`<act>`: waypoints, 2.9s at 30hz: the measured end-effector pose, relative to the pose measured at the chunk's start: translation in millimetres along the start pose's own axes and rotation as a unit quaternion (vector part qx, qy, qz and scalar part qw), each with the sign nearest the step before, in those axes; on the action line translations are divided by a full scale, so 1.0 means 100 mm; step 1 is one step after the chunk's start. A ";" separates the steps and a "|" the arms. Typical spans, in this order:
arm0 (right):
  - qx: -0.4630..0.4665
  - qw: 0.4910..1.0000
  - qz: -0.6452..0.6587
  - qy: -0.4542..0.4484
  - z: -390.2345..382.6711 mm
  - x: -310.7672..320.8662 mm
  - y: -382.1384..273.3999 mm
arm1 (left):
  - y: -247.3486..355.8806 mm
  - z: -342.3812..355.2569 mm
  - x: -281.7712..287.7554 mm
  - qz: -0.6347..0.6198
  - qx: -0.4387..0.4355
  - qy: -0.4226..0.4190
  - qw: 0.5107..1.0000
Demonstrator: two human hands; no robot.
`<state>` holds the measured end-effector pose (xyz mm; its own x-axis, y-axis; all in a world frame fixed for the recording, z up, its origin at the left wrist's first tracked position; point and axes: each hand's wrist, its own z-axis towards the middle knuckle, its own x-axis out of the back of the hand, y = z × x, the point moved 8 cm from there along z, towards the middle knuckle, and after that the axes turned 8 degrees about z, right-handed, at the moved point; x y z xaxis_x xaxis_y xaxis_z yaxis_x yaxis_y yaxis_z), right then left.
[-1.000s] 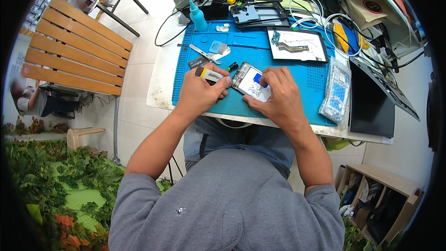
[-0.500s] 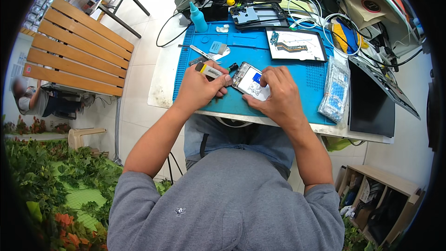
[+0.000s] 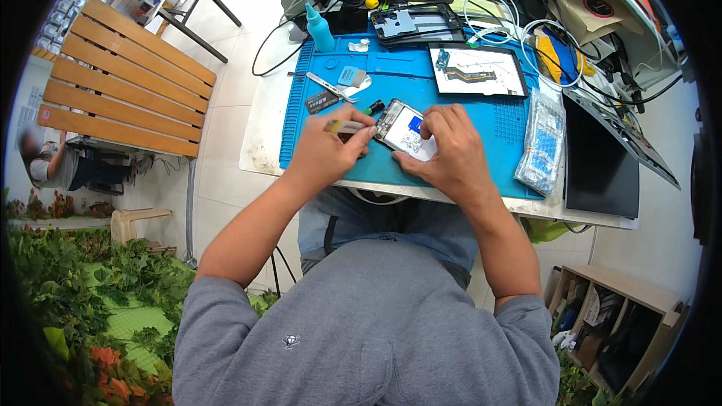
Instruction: The person uses a screwdriver and a prying tool to work on the internal components of a mobile phone on a blue mat, later holding up a new screen for comparison.
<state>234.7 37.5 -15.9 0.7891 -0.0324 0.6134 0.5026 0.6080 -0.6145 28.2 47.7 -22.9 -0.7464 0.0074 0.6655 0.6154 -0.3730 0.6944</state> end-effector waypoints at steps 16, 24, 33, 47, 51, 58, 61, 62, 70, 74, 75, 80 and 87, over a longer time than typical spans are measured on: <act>-0.010 1.000 0.001 -0.002 -0.01 -0.01 0.01 | -0.30 -0.06 -0.13 -0.182 0.260 -0.010 0.948; -0.003 1.000 0.004 0.009 -0.03 0.01 0.01 | -0.32 0.00 -0.14 -0.223 0.277 -0.032 0.934; 0.017 1.000 -0.011 0.010 -0.02 0.00 0.00 | -0.34 -0.03 -0.15 -0.224 0.251 -0.014 0.942; 0.011 1.000 -0.009 0.006 -0.03 -0.01 0.01 | -0.21 -0.14 -0.14 -0.122 0.154 -0.014 0.980; 0.010 1.000 -0.011 0.001 -0.03 -0.01 0.00 | -0.24 -0.09 -0.13 -0.157 0.185 -0.027 0.970; 0.009 1.000 -0.013 -0.003 -0.03 -0.01 0.00 | -0.39 0.00 -0.16 -0.271 0.277 -0.022 0.922; 0.009 1.000 -0.015 -0.001 -0.03 -0.02 0.01 | -0.39 0.01 -0.17 -0.274 0.282 -0.026 0.919; 0.009 1.000 -0.016 -0.001 -0.03 -0.02 0.01 | -0.39 0.00 -0.18 -0.275 0.284 -0.024 0.918; 0.008 1.000 -0.025 -0.008 -0.01 -0.01 -0.01 | -0.42 -0.04 -0.20 -0.290 0.274 -0.016 0.917; 0.004 1.000 -0.025 -0.002 -0.02 0.00 -0.01 | -0.25 -0.11 -0.16 -0.192 0.235 -0.003 0.953; 0.004 1.000 -0.024 0.001 -0.02 0.00 -0.01 | -0.20 -0.11 -0.14 -0.142 0.219 -0.002 0.965; 0.016 1.000 -0.022 0.006 -0.02 0.00 -0.01 | -0.10 -0.02 -0.08 -0.069 0.092 -0.048 0.992; 0.015 1.000 -0.019 0.003 -0.03 -0.01 0.01 | 0.01 0.04 -0.04 -0.007 -0.058 -0.079 0.995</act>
<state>235.4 35.9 -18.5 0.7720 -0.0603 0.6327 0.5214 0.6293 -0.5763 33.0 51.3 -23.3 -0.6995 0.1547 0.6976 0.5654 -0.4772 0.6727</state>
